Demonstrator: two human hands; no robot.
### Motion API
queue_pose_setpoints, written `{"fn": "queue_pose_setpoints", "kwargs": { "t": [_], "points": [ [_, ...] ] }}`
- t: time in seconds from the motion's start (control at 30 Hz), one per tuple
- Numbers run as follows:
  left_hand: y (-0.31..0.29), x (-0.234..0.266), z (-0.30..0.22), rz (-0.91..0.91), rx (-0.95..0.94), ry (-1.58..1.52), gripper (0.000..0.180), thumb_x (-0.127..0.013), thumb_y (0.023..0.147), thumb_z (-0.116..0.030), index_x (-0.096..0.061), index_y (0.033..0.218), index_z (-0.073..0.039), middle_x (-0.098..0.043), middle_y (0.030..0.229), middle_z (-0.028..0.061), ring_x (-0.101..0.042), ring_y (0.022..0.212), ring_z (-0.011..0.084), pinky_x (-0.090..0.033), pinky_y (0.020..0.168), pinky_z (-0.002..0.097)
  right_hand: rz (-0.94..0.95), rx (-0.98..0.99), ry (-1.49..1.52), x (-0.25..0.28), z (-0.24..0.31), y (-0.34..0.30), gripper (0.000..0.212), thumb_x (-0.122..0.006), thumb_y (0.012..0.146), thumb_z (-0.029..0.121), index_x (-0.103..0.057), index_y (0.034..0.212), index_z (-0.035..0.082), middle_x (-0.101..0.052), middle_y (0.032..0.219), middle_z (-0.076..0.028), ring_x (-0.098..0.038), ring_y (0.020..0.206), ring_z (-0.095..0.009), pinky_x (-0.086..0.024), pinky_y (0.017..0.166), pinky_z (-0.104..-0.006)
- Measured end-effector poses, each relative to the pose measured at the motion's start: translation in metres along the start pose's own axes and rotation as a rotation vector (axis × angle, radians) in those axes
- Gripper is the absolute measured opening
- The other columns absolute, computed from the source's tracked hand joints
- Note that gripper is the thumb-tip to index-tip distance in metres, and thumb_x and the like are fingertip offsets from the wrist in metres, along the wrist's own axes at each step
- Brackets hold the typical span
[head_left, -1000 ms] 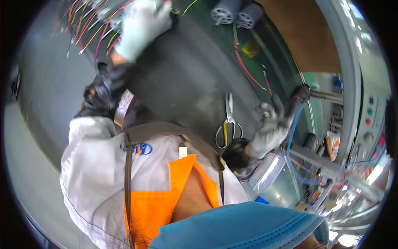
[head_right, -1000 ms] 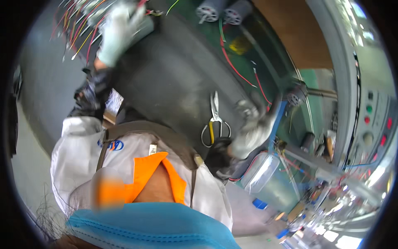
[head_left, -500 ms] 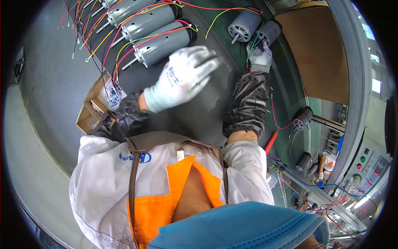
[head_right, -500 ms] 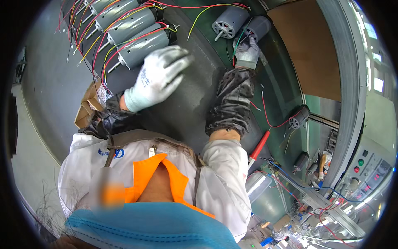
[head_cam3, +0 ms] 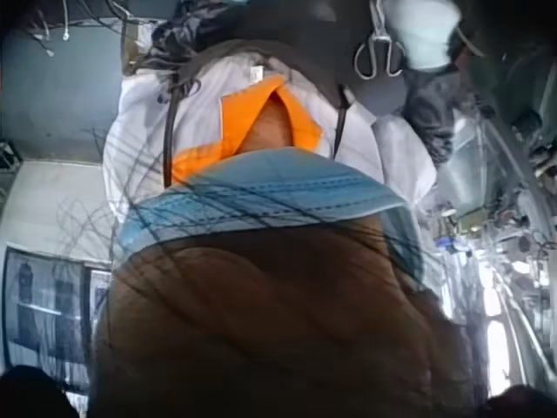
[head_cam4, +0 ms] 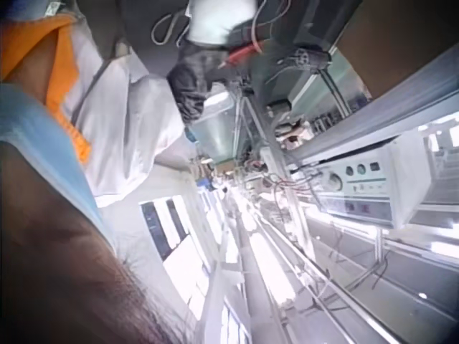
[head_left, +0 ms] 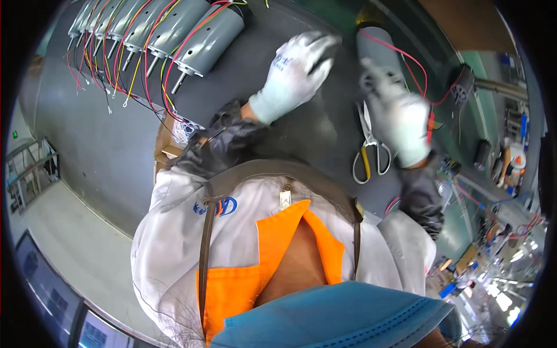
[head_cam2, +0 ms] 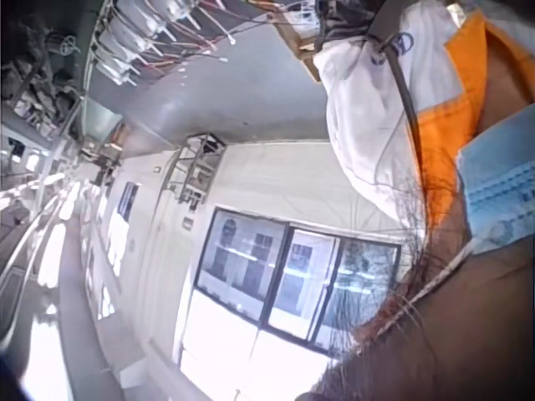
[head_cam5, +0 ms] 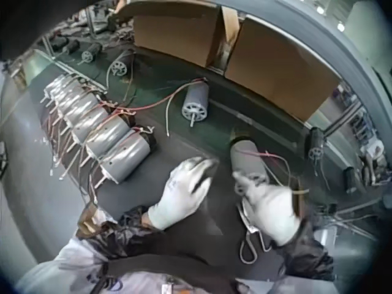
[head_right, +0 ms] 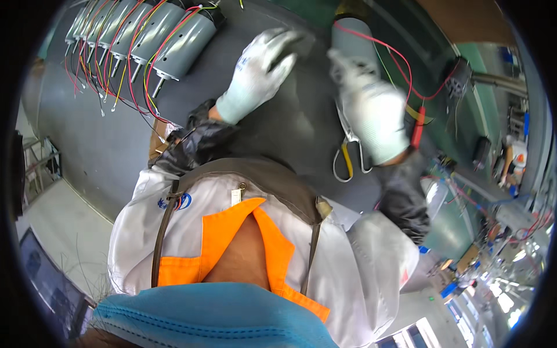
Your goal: Assembling electronic units by connecting and securing wires to cylindrical motor-like components.
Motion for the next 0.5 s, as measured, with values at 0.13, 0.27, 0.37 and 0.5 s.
{"fn": "queue_pose_setpoints", "kwargs": {
  "t": [0.13, 0.27, 0.37, 0.5],
  "points": [
    [0.007, -0.042, 0.006, 0.008, -0.029, -0.04, 0.055, -0.068, 0.092, -0.025, -0.052, 0.139, -0.002, -0.056, 0.136, 0.0219, -0.053, 0.128, 0.0389, -0.044, 0.108, 0.0447, -0.024, -0.146, -0.007, -0.058, 0.067, -0.058, 0.065, -0.058, 0.09, 0.015, -0.044, 0.152, 0.027, -0.067, 0.073, -0.009, -0.064, 0.052, -0.024, -0.051, 0.048, -0.0422],
    [-0.005, -0.063, 0.004, 0.093, -0.063, -0.053, 0.05, -0.064, 0.094, -0.026, -0.054, 0.137, -0.002, -0.056, 0.136, 0.0224, -0.053, 0.128, 0.0391, -0.042, 0.11, 0.0451, -0.017, -0.153, 0.175, -0.051, 0.094, -0.096, 0.061, -0.064, 0.085, 0.016, -0.056, 0.145, 0.024, -0.061, 0.07, -0.004, -0.065, 0.063, -0.023, -0.052, 0.058, -0.0371],
    [-0.01, -0.049, 0.005, 0.098, -0.133, -0.009, 0.042, -0.06, 0.097, -0.019, -0.057, 0.134, 0.0, -0.057, 0.135, 0.0214, -0.051, 0.129, 0.0363, -0.04, 0.111, 0.0436, -0.314, -0.112, 0.26, -0.008, 0.072, -0.093, 0.06, -0.066, 0.081, 0.012, -0.06, 0.14, 0.021, -0.068, 0.103, -0.011, -0.066, 0.088, -0.03, -0.054, 0.079, -0.0442],
    [-0.015, -0.026, 0.017, 0.209, -0.125, 0.101, 0.042, -0.06, 0.1, -0.022, -0.057, 0.135, 0.001, -0.061, 0.131, 0.0191, -0.056, 0.125, 0.0331, -0.042, 0.11, 0.0394, -0.299, -0.161, -0.093, -0.041, 0.005, -0.044, 0.07, -0.067, 0.084, 0.016, -0.044, 0.15, 0.014, -0.065, 0.126, -0.012, -0.057, 0.123, -0.035, -0.041, 0.106, -0.0561]
  ]
}}
Point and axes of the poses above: each hand's wrist, its own y-axis towards the middle knuckle, its own x-axis out of the back of the hand, z = x × y, the point moved 5 cm from there along y, towards the middle knuckle
